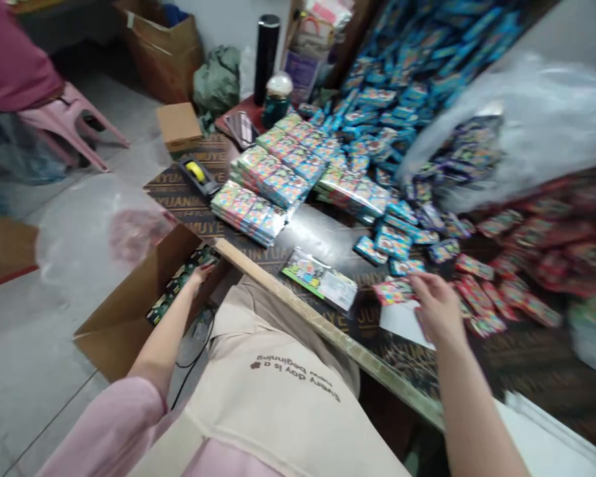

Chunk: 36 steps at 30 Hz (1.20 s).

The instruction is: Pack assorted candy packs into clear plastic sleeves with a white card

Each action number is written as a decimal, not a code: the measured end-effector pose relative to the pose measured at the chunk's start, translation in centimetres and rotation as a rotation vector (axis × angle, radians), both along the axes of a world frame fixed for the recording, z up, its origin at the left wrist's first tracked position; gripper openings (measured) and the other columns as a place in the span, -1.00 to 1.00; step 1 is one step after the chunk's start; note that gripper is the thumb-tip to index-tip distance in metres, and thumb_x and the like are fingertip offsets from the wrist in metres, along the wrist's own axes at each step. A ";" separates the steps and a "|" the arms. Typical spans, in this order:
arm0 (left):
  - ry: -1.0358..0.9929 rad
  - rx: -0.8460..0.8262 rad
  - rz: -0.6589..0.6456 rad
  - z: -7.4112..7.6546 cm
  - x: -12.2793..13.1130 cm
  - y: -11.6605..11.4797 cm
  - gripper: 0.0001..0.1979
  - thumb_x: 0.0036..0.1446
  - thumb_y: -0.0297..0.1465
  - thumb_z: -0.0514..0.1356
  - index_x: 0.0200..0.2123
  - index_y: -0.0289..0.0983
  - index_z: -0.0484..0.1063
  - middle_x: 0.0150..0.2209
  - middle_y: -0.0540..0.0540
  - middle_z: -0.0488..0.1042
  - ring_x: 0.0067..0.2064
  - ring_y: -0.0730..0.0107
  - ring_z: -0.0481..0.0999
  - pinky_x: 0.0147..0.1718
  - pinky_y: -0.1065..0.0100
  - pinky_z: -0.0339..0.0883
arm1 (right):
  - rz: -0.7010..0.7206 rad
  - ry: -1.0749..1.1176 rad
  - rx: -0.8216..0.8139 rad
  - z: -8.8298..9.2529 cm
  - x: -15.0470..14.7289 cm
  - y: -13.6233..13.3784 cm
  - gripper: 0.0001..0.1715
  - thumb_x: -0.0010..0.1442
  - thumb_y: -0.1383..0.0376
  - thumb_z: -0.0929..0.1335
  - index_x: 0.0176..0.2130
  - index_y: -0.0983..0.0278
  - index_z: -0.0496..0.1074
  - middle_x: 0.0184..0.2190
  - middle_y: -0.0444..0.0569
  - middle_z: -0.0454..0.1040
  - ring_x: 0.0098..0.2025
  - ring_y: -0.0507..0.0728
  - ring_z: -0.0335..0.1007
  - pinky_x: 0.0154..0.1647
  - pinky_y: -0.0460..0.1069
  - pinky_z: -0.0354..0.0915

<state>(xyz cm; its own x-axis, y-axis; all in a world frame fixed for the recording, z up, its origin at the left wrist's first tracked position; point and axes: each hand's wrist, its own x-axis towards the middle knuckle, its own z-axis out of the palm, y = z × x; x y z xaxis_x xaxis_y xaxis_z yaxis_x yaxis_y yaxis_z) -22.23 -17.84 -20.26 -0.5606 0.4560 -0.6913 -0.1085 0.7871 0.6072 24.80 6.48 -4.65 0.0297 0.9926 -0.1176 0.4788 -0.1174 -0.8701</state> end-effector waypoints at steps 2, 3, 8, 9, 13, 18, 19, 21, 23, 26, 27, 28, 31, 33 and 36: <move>0.129 -0.017 -0.005 0.5 0.9 0.0 -0.56 0.08 -0.07 0.19 -0.28 -0.39 0.47 -0.58 -0.07 0.37 -0.37 0.20 0.44 -0.42 0.31 0.23 | 0.147 0.032 -0.008 0.1 -1.2 -1.3 -0.54 -0.07 -0.14 0.43 -0.32 0.13 0.47 -0.33 0.08 0.54 -0.25 0.28 0.49 -0.17 0.23 0.36; 0.204 -0.014 -0.006 0.9 1.5 -0.1 -0.60 0.11 -0.11 0.15 -0.29 -0.39 0.46 -0.54 -0.11 0.39 -0.31 0.15 0.45 -0.36 0.27 0.26 | 0.217 0.012 0.001 0.0 -1.8 -1.9 -0.55 0.00 -0.13 0.39 -0.28 0.15 0.48 -0.33 0.04 0.54 -0.24 0.27 0.49 -0.14 0.23 0.37; 0.661 0.170 0.010 4.6 5.7 -1.4 -0.63 0.25 -0.19 -0.08 -0.23 -0.34 0.38 -0.16 -0.33 0.38 0.07 -0.02 0.31 0.01 0.04 0.20 | 0.446 -0.177 0.123 -1.4 -3.8 -4.4 -0.41 0.19 -0.12 0.27 0.00 0.21 0.47 -0.06 0.11 0.50 0.01 0.29 0.43 0.06 0.25 0.32; 0.785 0.298 -0.009 5.8 6.7 -1.4 -0.65 0.24 -0.17 -0.06 -0.25 -0.31 0.37 -0.16 -0.31 0.37 0.05 0.00 0.32 0.02 0.03 0.21 | 0.493 -0.193 0.139 -1.7 -3.6 -4.8 -0.33 0.17 -0.13 0.28 0.10 0.21 0.40 0.06 0.13 0.43 0.11 0.30 0.36 0.13 0.25 0.27; 0.971 0.763 -0.356 11.2 11.1 1.1 -0.79 0.17 -0.22 0.12 -0.30 -0.24 0.41 -0.21 -0.21 0.40 -0.08 0.13 0.42 -0.02 0.06 0.30 | 0.606 -0.230 0.187 -2.6 -1.7 -6.3 0.08 0.00 -0.14 0.43 0.34 0.17 0.05 0.35 0.14 0.03 0.39 0.31 -0.08 0.33 0.26 0.02; 0.699 0.867 -1.043 15.1 17.4 8.9 -0.74 0.12 -0.25 0.20 -0.13 -0.18 0.47 -0.05 -0.20 0.49 0.06 0.08 0.41 0.08 -0.01 0.26 | 0.622 -0.217 0.316 -3.5 -1.1 -7.1 0.01 -0.01 0.00 0.47 0.31 0.15 0.10 0.30 0.13 0.16 0.36 0.33 -0.02 0.30 0.29 -0.01; 0.680 0.859 -1.173 15.1 18.6 10.4 -0.65 0.08 -0.23 0.24 -0.06 -0.19 0.45 0.03 -0.23 0.46 0.13 0.03 0.37 0.14 -0.05 0.20 | 0.624 -0.221 0.359 -3.5 -1.1 -7.1 -0.05 0.00 0.03 0.47 0.29 0.14 0.15 0.26 0.11 0.24 0.34 0.33 0.04 0.28 0.29 0.01; 0.694 0.798 -1.368 14.8 20.8 12.9 -0.38 -0.04 -0.20 0.34 0.10 -0.25 0.35 0.19 -0.32 0.33 0.26 -0.09 0.22 0.23 -0.11 0.04 | 0.606 -0.261 0.445 -3.2 -0.9 -7.1 -0.12 0.01 0.07 0.45 0.26 0.15 0.19 0.18 0.09 0.35 0.27 0.33 0.16 0.26 0.28 0.00; 0.728 0.716 -1.481 14.4 22.4 14.7 -0.11 -0.16 -0.17 0.41 0.22 -0.33 0.20 0.27 -0.41 0.18 0.32 -0.18 0.10 0.26 -0.14 -0.09 | 0.530 -0.323 0.514 -2.6 0.0 -7.1 -0.12 -0.01 0.08 0.44 0.25 0.17 0.19 0.13 0.10 0.40 0.18 0.33 0.27 0.25 0.29 -0.03; 0.726 0.662 -1.555 14.2 23.7 16.2 0.06 -0.22 -0.20 0.43 0.31 -0.34 0.03 0.20 -0.42 0.25 0.25 -0.18 0.21 0.24 -0.12 -0.04 | 0.384 -0.399 0.567 -1.5 2.1 -7.3 -0.11 -0.05 0.07 0.43 0.22 0.18 0.20 0.06 0.10 0.44 0.09 0.34 0.34 0.26 0.30 -0.10; 0.718 0.667 -1.555 14.3 23.9 16.4 0.07 -0.21 -0.23 0.42 0.32 -0.32 -0.01 0.15 -0.38 0.31 0.20 -0.16 0.27 0.21 -0.10 0.01 | 0.370 -0.419 0.578 -1.1 2.7 -7.4 -0.13 -0.05 0.07 0.43 0.22 0.17 0.21 0.05 0.09 0.45 0.08 0.34 0.34 0.26 0.30 -0.12; 0.709 0.682 -1.546 14.5 24.1 16.6 0.07 -0.19 -0.25 0.40 0.34 -0.30 -0.05 0.11 -0.35 0.34 0.16 -0.12 0.31 0.19 -0.08 0.06 | 0.378 -0.439 0.587 -0.7 3.1 -7.6 -0.14 -0.03 0.08 0.42 0.22 0.17 0.20 0.05 0.08 0.45 0.08 0.34 0.34 0.27 0.30 -0.14; 0.691 0.767 -1.511 15.2 24.1 16.6 0.12 -0.17 -0.29 0.37 0.37 -0.28 -0.19 0.10 -0.30 0.34 0.13 -0.08 0.33 0.17 -0.06 0.11 | 0.458 -0.490 0.613 0.3 3.2 -8.3 -0.19 0.03 0.11 0.39 0.23 0.17 0.17 0.07 0.08 0.43 0.11 0.33 0.31 0.30 0.31 -0.25; 0.681 0.833 -1.500 15.6 24.0 16.4 0.14 -0.15 -0.32 0.36 0.38 -0.27 -0.27 0.12 -0.30 0.33 0.15 -0.07 0.32 0.22 -0.08 0.04 | 0.515 -0.513 0.617 1.0 2.6 -8.7 -0.20 0.04 0.13 0.38 0.23 0.18 0.16 0.07 0.09 0.43 0.12 0.33 0.30 0.30 0.33 -0.30; 0.654 0.885 -1.449 16.1 23.7 16.1 0.16 -0.14 -0.35 0.35 0.38 -0.28 -0.33 0.11 -0.28 0.34 0.15 -0.05 0.32 0.24 -0.09 -0.01 | 0.570 -0.514 0.606 1.9 1.6 -9.0 -0.22 0.01 0.15 0.39 0.20 0.18 0.19 0.06 0.11 0.44 0.11 0.34 0.31 0.30 0.34 -0.32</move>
